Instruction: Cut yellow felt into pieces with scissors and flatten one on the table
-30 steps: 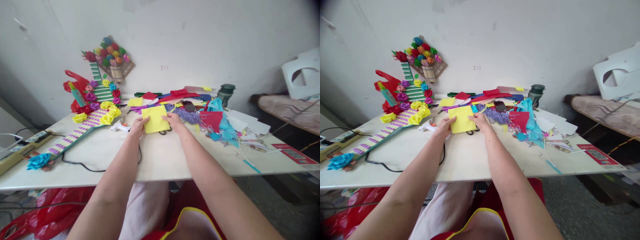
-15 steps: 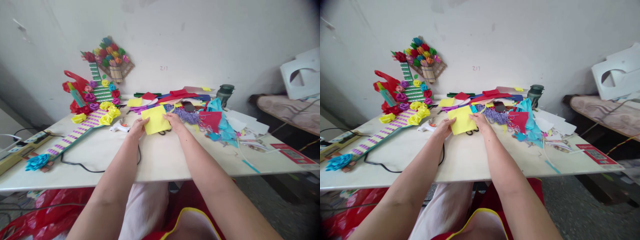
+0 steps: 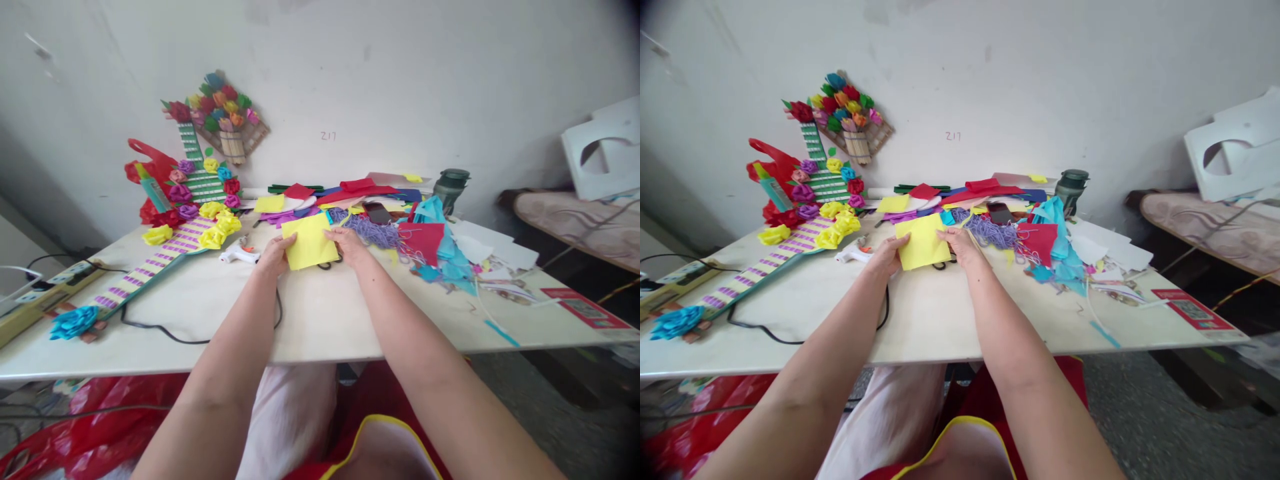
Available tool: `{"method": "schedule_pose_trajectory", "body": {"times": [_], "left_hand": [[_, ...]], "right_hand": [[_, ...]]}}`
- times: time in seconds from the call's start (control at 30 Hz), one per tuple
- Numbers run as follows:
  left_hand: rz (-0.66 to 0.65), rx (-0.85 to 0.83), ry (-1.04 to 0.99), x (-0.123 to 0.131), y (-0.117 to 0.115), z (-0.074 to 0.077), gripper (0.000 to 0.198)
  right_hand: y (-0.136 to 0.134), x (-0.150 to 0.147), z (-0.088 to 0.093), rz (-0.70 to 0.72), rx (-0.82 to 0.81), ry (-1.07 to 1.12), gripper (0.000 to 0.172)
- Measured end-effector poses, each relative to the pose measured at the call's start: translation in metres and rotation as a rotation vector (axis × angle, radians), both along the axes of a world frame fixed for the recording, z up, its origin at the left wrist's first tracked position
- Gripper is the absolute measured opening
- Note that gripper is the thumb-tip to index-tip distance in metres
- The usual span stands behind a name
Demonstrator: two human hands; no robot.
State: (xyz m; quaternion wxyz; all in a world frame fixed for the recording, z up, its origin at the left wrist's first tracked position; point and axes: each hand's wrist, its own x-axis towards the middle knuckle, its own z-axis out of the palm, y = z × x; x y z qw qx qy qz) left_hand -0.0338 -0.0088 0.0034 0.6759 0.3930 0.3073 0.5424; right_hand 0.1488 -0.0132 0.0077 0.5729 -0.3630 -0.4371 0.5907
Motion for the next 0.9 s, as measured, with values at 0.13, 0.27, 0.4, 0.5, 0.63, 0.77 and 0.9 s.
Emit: {"method": "schedule_pose_trajectory", "body": {"times": [0.13,0.27,0.4,0.5,0.63,0.77,0.9], "left_hand": [[0.026,0.007,-0.003,-0.0001,0.003,-0.0028,0.025],[0.043,0.017,-0.003,-0.0006,0.005,-0.0053,0.028],[0.034,0.012,0.029,-0.0007,0.0051,-0.0059,0.031],[0.03,0.03,0.038,-0.0007,0.0048,-0.0057,0.033],[0.021,0.044,0.011,-0.0005,0.0039,-0.0053,0.034],[-0.018,0.008,0.03,0.0003,0.0029,-0.0049,0.034],[0.025,-0.01,0.045,0.0009,0.002,-0.0041,0.032]], "right_hand": [[-0.0002,-0.0021,0.0003,-0.045,0.001,-0.033,0.028],[0.0006,-0.003,-0.0012,-0.092,0.026,-0.085,0.032],[-0.0006,-0.0038,-0.0009,-0.127,0.071,-0.127,0.034],[-0.0025,-0.0048,0.0007,-0.157,0.096,-0.174,0.033],[-0.0025,-0.006,0.001,-0.197,0.118,-0.218,0.031],[-0.0027,-0.0078,0.0006,-0.185,0.125,-0.187,0.032],[-0.0051,-0.0102,0.0018,-0.146,0.098,-0.149,0.032]]}}
